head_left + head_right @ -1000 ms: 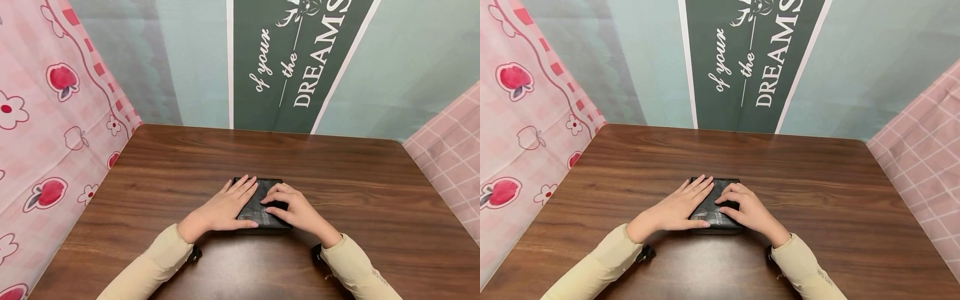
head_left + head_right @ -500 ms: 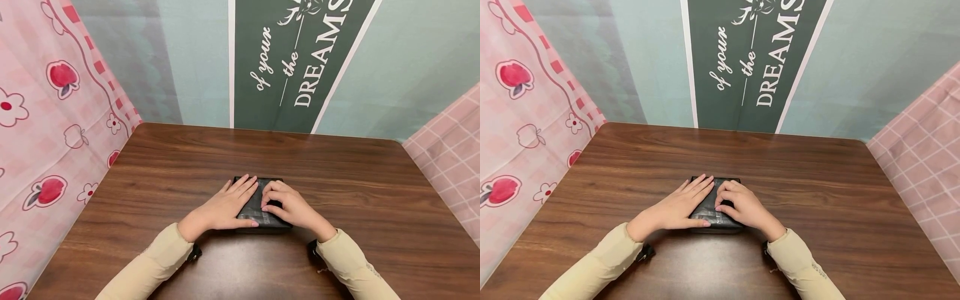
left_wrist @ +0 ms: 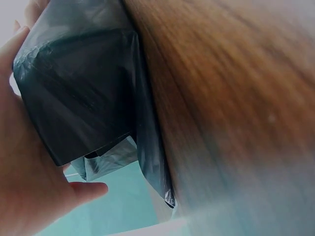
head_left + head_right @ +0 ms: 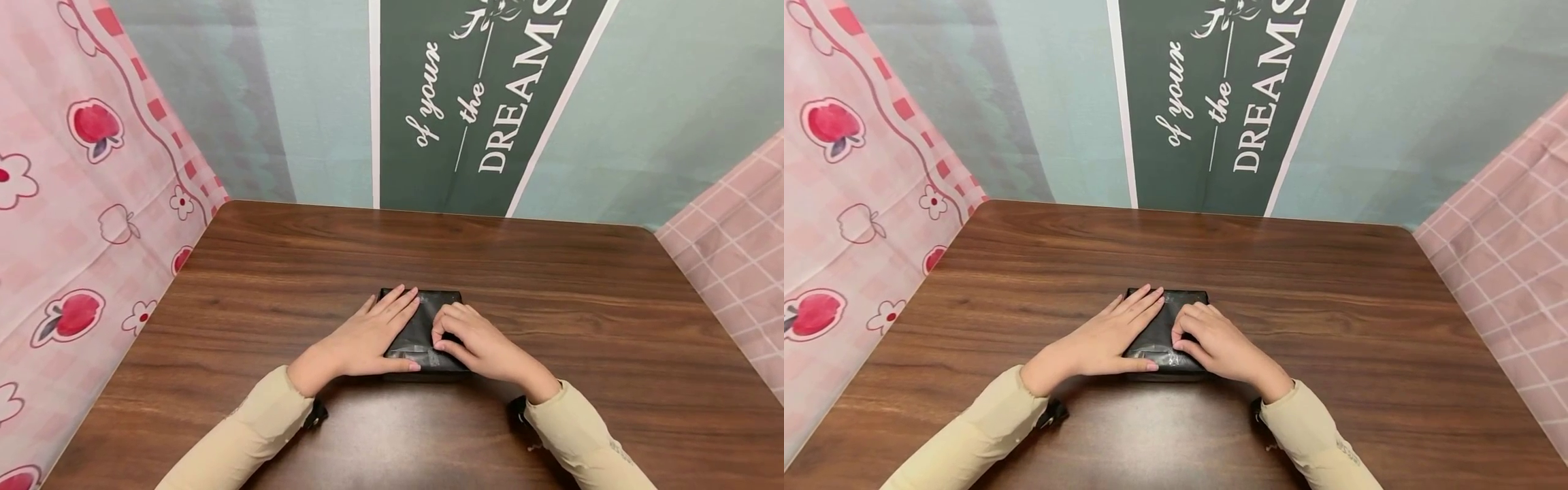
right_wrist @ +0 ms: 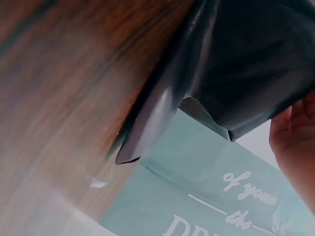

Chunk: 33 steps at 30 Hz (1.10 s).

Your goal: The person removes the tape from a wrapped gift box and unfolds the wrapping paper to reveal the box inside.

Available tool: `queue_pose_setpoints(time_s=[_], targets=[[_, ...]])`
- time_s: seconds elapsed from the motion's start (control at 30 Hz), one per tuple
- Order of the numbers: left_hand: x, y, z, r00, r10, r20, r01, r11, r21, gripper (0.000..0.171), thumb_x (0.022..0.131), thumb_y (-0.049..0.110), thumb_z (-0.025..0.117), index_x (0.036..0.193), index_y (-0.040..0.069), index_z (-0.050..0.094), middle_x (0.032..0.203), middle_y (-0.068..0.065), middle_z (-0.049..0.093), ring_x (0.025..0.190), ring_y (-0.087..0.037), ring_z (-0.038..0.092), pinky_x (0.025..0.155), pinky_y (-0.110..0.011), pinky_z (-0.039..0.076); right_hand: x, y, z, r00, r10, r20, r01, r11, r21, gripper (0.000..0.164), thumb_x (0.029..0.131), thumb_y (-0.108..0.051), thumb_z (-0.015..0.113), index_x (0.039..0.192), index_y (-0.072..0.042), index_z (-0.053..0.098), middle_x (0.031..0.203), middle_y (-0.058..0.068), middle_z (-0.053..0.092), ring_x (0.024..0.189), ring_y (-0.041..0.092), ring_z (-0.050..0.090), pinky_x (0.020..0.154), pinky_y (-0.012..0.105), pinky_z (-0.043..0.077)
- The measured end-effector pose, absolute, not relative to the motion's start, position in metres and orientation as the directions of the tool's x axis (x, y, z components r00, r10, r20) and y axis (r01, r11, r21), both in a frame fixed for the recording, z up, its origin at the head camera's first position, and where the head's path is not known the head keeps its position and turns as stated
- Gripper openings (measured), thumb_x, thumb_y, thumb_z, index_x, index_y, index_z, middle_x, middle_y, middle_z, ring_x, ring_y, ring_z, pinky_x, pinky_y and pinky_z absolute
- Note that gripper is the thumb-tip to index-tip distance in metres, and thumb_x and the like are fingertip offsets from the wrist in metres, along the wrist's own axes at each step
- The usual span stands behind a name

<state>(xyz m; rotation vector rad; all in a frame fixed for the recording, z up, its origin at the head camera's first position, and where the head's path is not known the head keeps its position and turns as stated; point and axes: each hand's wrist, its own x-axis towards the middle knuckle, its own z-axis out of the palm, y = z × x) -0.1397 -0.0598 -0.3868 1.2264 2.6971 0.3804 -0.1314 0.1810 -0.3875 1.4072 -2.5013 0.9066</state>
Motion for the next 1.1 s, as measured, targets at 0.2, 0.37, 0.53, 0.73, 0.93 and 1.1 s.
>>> queue_pose_setpoints(time_s=[0.2,0.37,0.53,0.73,0.93,1.1], targets=[[-0.14,-0.06,-0.386,-0.651,0.758,-0.035,0.719,0.631,0.29,0.096,0.086,0.07,0.043,0.153,0.011,0.008,0.159,0.0,0.0,0.143,-0.015,-0.008,0.112,-0.051,0.012,-0.123,0.185,-0.385,-0.529,-0.745,0.407,-0.829,0.35,-0.437,0.016,0.086,-0.009,0.066,0.088,-0.02,0.054,0.093,-0.012,0.05,0.088,0.006,0.045,0.079,0.028,0.036],[-0.14,-0.06,-0.385,-0.655,0.755,-0.034,0.716,0.634,0.292,0.096,0.086,0.07,0.044,0.153,0.012,0.008,0.159,0.0,0.001,0.143,-0.015,-0.008,0.112,-0.051,0.013,-0.115,0.186,-0.383,-0.539,-0.751,0.381,-0.817,0.356,-0.453,0.013,0.087,-0.014,0.066,0.087,-0.021,0.055,0.093,-0.014,0.049,0.09,0.004,0.044,0.08,0.025,0.035],[-0.14,-0.06,-0.385,-0.652,0.758,-0.022,0.722,0.629,0.29,0.095,0.086,0.069,0.045,0.153,0.011,0.009,0.159,-0.003,0.004,0.144,-0.017,-0.005,0.111,-0.052,0.015,-0.107,0.187,-0.384,-0.528,-0.757,0.384,-0.825,0.351,-0.442,0.015,0.086,-0.012,0.067,0.087,-0.021,0.055,0.093,-0.013,0.05,0.089,0.005,0.045,0.08,0.025,0.035],[-0.14,-0.059,-0.385,-0.653,0.757,-0.013,0.725,0.63,0.28,0.096,0.086,0.069,0.046,0.153,0.011,0.01,0.159,-0.002,0.005,0.144,-0.017,-0.004,0.111,-0.052,0.015,-0.104,0.186,-0.386,-0.476,-0.737,0.479,-0.873,0.333,-0.356,0.009,0.084,-0.016,0.069,0.084,-0.02,0.061,0.092,-0.012,0.052,0.087,0.006,0.048,0.08,0.023,0.035],[-0.141,-0.058,-0.385,-0.651,0.759,-0.006,0.724,0.624,0.294,0.095,0.086,0.068,0.046,0.152,0.01,0.012,0.158,-0.002,0.006,0.144,-0.017,-0.003,0.111,-0.051,0.015,-0.1,0.189,-0.386,-0.365,-0.705,0.609,-0.927,0.214,-0.308,0.01,0.091,-0.026,0.064,0.084,-0.02,0.067,0.089,-0.01,0.054,0.081,0.007,0.049,0.078,0.024,0.035],[-0.142,-0.059,-0.383,-0.658,0.751,0.049,0.723,0.613,0.318,0.089,0.087,0.064,0.05,0.151,0.008,0.022,0.157,-0.005,0.016,0.144,-0.021,0.007,0.111,-0.051,0.013,-0.103,0.202,-0.385,-0.526,-0.654,0.544,-0.845,0.331,-0.419,0.015,0.084,-0.019,0.073,0.097,-0.017,0.068,0.104,-0.003,0.059,0.095,0.013,0.052,0.082,0.024,0.04]])
